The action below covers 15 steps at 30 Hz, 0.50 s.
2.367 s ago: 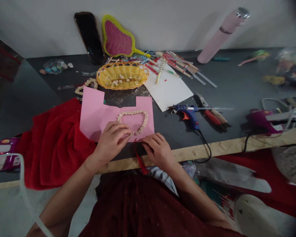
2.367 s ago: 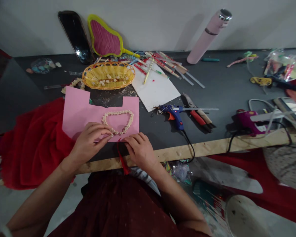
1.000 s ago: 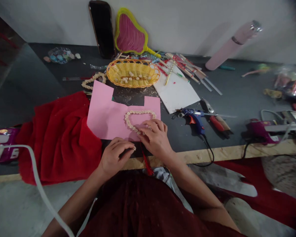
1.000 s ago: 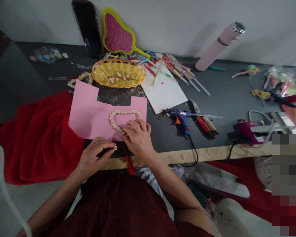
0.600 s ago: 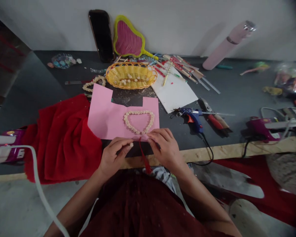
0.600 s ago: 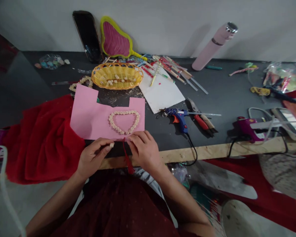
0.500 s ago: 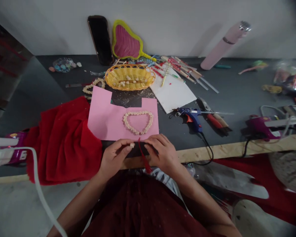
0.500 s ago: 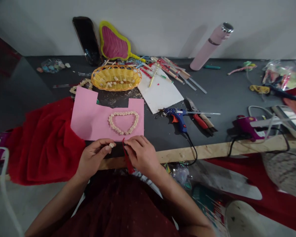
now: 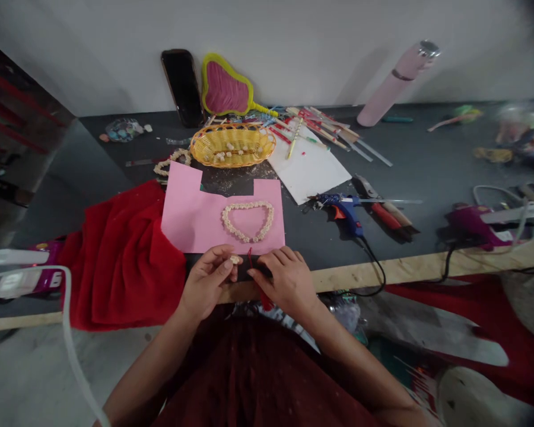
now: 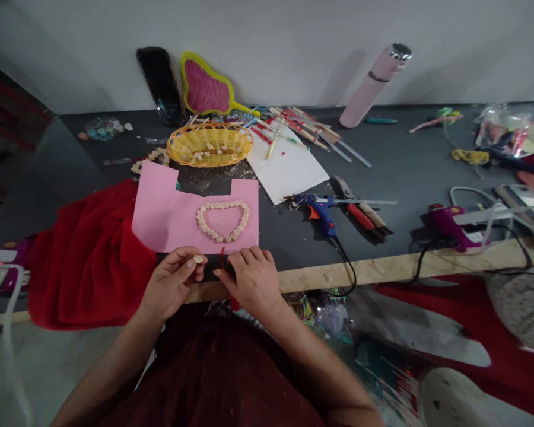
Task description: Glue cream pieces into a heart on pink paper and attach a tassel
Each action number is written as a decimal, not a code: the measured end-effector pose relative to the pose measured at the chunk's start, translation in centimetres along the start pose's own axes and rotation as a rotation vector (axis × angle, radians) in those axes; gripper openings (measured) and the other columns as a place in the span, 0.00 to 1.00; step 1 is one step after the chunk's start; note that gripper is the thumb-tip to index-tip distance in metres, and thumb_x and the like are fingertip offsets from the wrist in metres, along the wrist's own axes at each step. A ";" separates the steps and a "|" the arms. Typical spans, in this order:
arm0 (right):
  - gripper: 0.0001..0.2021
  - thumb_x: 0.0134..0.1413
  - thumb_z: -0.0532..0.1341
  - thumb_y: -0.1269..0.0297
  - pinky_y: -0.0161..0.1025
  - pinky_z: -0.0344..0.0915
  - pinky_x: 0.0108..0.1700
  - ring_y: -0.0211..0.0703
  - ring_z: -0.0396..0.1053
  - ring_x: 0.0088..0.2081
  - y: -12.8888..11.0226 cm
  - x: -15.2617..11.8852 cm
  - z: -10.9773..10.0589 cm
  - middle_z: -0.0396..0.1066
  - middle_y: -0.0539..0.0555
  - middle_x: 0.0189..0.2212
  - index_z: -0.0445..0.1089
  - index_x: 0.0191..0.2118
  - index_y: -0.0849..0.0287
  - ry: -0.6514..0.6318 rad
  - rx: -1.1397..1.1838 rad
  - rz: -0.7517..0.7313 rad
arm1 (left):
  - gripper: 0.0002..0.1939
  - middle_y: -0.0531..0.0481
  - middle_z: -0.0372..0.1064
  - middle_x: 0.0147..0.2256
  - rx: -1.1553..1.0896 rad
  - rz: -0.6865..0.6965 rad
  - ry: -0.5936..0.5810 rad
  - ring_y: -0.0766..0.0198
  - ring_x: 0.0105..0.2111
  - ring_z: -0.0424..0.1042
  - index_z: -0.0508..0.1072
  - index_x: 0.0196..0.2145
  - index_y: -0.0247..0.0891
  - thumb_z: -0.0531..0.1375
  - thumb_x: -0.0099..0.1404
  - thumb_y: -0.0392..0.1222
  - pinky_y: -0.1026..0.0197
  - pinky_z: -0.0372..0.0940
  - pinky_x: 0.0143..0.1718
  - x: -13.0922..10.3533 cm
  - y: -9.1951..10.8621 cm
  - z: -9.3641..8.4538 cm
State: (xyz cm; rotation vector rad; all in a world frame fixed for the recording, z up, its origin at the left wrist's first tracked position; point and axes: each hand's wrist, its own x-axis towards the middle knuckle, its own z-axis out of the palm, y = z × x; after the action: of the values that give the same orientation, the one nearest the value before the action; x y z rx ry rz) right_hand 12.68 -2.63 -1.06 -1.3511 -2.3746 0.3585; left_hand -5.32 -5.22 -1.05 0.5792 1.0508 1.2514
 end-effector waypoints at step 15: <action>0.05 0.61 0.57 0.67 0.44 0.60 0.39 0.48 0.67 0.36 -0.2 0.7 1.5 0.73 0.55 0.31 0.67 0.33 0.58 -0.013 -0.042 0.022 | 0.11 0.49 0.74 0.33 -0.052 -0.073 -0.014 0.70 0.29 0.71 0.75 0.35 0.37 0.68 0.54 0.41 0.68 0.68 0.29 0.2 -0.2 -1.4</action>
State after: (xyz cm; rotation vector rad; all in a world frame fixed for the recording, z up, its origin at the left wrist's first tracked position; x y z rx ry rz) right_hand 11.48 -2.18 -2.19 -1.3991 -2.3918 0.3258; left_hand -6.44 -5.33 -1.84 0.5052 1.0160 1.2058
